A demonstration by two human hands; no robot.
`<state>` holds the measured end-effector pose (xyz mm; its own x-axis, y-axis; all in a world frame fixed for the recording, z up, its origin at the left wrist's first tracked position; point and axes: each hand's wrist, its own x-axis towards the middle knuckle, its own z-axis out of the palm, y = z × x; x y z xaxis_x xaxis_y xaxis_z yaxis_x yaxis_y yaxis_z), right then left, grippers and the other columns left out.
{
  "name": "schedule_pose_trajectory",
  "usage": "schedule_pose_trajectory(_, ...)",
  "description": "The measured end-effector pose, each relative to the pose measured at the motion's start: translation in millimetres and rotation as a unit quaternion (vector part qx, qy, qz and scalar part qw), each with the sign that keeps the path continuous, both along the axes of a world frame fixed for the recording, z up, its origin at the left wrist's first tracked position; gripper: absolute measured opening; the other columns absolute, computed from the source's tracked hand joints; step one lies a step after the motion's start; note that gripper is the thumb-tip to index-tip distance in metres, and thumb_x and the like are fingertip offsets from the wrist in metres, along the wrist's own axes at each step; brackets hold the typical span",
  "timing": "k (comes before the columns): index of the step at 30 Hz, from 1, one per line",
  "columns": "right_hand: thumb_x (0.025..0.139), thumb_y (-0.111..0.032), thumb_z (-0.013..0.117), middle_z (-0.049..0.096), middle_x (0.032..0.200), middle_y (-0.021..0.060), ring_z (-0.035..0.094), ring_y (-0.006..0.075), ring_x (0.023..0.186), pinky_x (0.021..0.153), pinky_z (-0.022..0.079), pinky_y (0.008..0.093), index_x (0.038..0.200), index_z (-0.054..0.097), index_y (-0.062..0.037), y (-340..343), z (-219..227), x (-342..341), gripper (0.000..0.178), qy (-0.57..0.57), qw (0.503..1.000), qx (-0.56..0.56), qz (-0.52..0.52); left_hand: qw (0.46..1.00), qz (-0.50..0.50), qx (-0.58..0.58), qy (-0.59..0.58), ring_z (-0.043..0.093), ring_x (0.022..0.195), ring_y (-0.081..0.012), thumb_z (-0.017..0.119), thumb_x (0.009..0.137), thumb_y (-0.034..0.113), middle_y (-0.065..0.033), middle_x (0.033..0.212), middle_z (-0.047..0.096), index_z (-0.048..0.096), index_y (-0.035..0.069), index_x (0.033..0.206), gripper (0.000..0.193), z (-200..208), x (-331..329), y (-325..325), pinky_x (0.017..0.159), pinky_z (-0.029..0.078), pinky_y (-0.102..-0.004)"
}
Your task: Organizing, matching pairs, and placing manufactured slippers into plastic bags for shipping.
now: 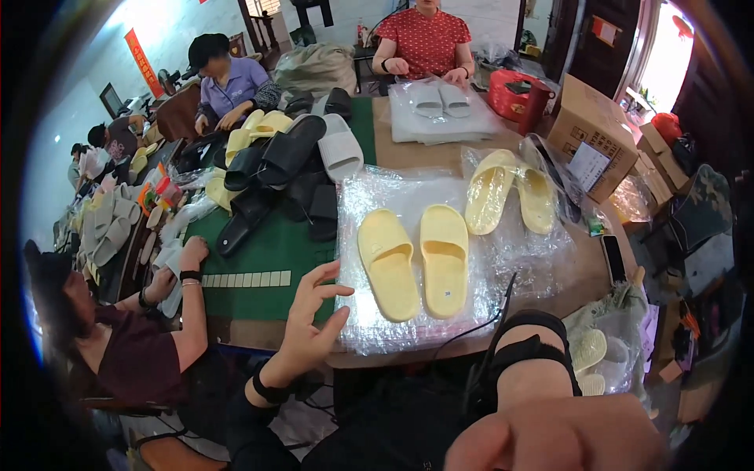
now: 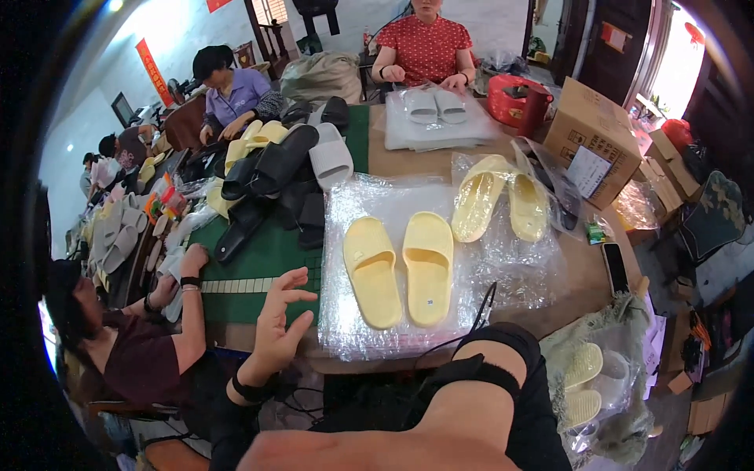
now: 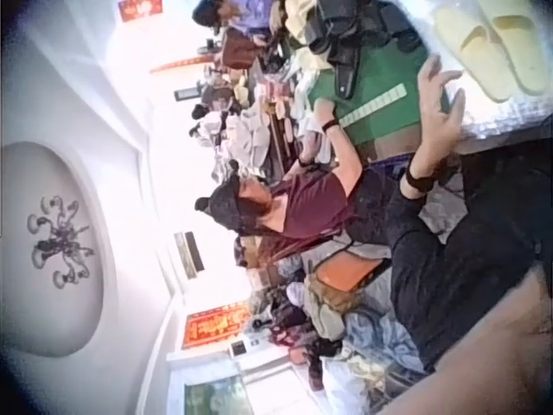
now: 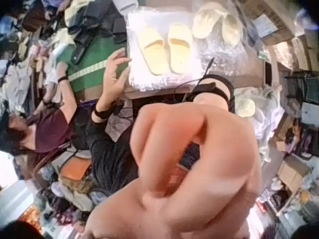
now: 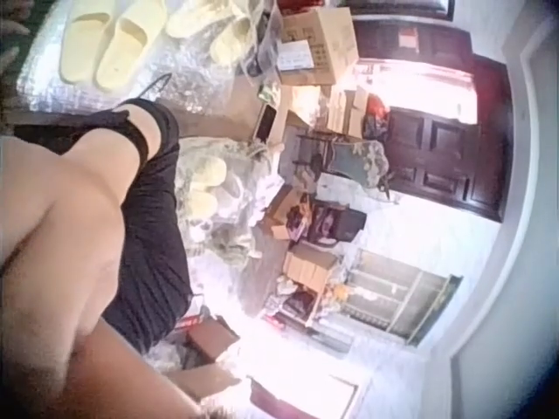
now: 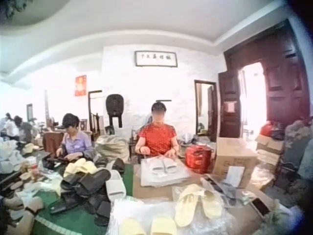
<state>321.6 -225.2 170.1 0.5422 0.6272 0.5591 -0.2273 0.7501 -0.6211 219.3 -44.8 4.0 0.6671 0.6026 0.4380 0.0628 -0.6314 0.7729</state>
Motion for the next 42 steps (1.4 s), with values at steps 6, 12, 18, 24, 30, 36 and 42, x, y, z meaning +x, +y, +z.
schedule_pose_trajectory(6, 0.077, 0.0, 0.054, 0.04, 0.066, -0.0003, 0.04, 0.0093, 0.047, 0.043, 0.032, 0.0224, 0.055, 0.038, -0.0094, 7.1, 7.6, -1.7, 0.029, -0.041, 0.998, 0.04, -0.033, 0.999, 0.038, -0.023, 0.007, 0.045, 0.111, -0.0289, 0.057, 0.073, -0.001, -0.0161, 0.123, 0.043, 0.057, 0.004, 0.097, 0.024, -2.7, -16.2, -2.5, 0.094, 0.034, -0.0367)
schedule_pose_trajectory(12, 0.072, 0.0, 0.065, 0.038, 0.068, -0.0003, 0.041, 0.0095, 0.049, 0.043, 0.03, 0.0237, 0.052, 0.038, -0.0098, -0.7, 8.3, 5.8, 0.036, -0.082, 0.988, 0.083, -0.102, 0.999, 0.039, -0.011, -0.025, 0.045, 0.112, -0.0276, 0.056, 0.074, -0.002, -0.0157, 0.124, 0.042, 0.056, 0.004, 0.099, 0.025, 1.9, -13.5, 3.1, 0.094, 0.034, -0.0356)
schedule_pose_trajectory(18, 0.074, -0.012, 0.063, 0.054, 0.1, 0.0157, 0.053, 0.0293, 0.084, 0.075, 0.042, 0.0388, 0.115, 0.051, 0.0, 67.9, -107.1, 76.3, 0.045, -0.384, 0.911, 0.15, -0.016, 0.942, 0.149, 0.178, -0.241, 0.041, 0.113, -0.0345, 0.05, 0.076, 0.005, -0.0239, 0.125, 0.037, 0.05, 0.003, 0.105, 0.03, 46.1, -19.9, -4.2, 0.094, 0.034, -0.0415)
schedule_pose_trajectory(24, 0.084, -0.03, 0.057, 0.021, 0.139, 0.0228, 0.032, 0.0355, 0.122, 0.097, 0.031, 0.0428, 0.137, 0.019, -0.0031, 88.6, -183.1, 27.3, 0.07, -0.564, 0.804, 0.012, 0.187, 0.705, 0.247, 0.449, -0.491, 0.044, 0.104, -0.0384, 0.047, 0.076, 0.016, -0.0288, 0.113, 0.044, 0.054, 0.009, 0.105, 0.031, 52.6, -0.7, -8.7, 0.086, 0.038, -0.0442)
schedule_pose_trajectory(30, 0.086, -0.037, 0.051, 0.018, 0.142, 0.0173, 0.018, 0.0325, 0.131, 0.104, 0.016, 0.0462, 0.136, 0.021, -0.0038, 84.2, -190.8, 32.4, 0.067, -0.625, 0.765, -0.04, 0.146, 0.692, 0.105, 0.498, -0.513, 0.029, 0.124, -0.0311, 0.051, 0.082, 0.025, -0.0159, 0.136, 0.021, 0.036, 0.02, 0.129, 0.05, 38.2, 25.0, 10.4, 0.101, 0.026, -0.0433)
schedule_pose_trajectory(36, 0.083, -0.036, 0.056, 0.021, 0.14, 0.0181, 0.018, 0.0312, 0.131, 0.105, 0.014, 0.0464, 0.134, 0.024, -0.0031, 90.8, -194.2, 39.1, 0.069, -0.573, 0.807, -0.065, 0.131, 0.617, 0.123, 0.575, -0.523, 0.036, 0.118, -0.032, 0.049, 0.083, 0.024, -0.0169, 0.125, 0.031, 0.043, 0.016, 0.123, 0.041, 57.6, 54.4, 13.0, 0.092, 0.036, -0.0395)
schedule_pose_trajectory(42, 0.076, -0.033, 0.063, 0.037, 0.131, 0.0162, 0.034, 0.0311, 0.123, 0.101, 0.024, 0.0454, 0.128, 0.035, -0.0019, 101.3, -210.9, 32.6, 0.066, -0.514, 0.848, -0.063, 0.114, 0.67, 0.025, 0.36, -0.649, 0.05, 0.089, -0.0234, 0.049, 0.079, 0.02, -0.0112, 0.101, 0.041, 0.05, 0.013, 0.101, 0.024, 22.5, 79.9, -21.0, 0.072, 0.043, -0.0361)
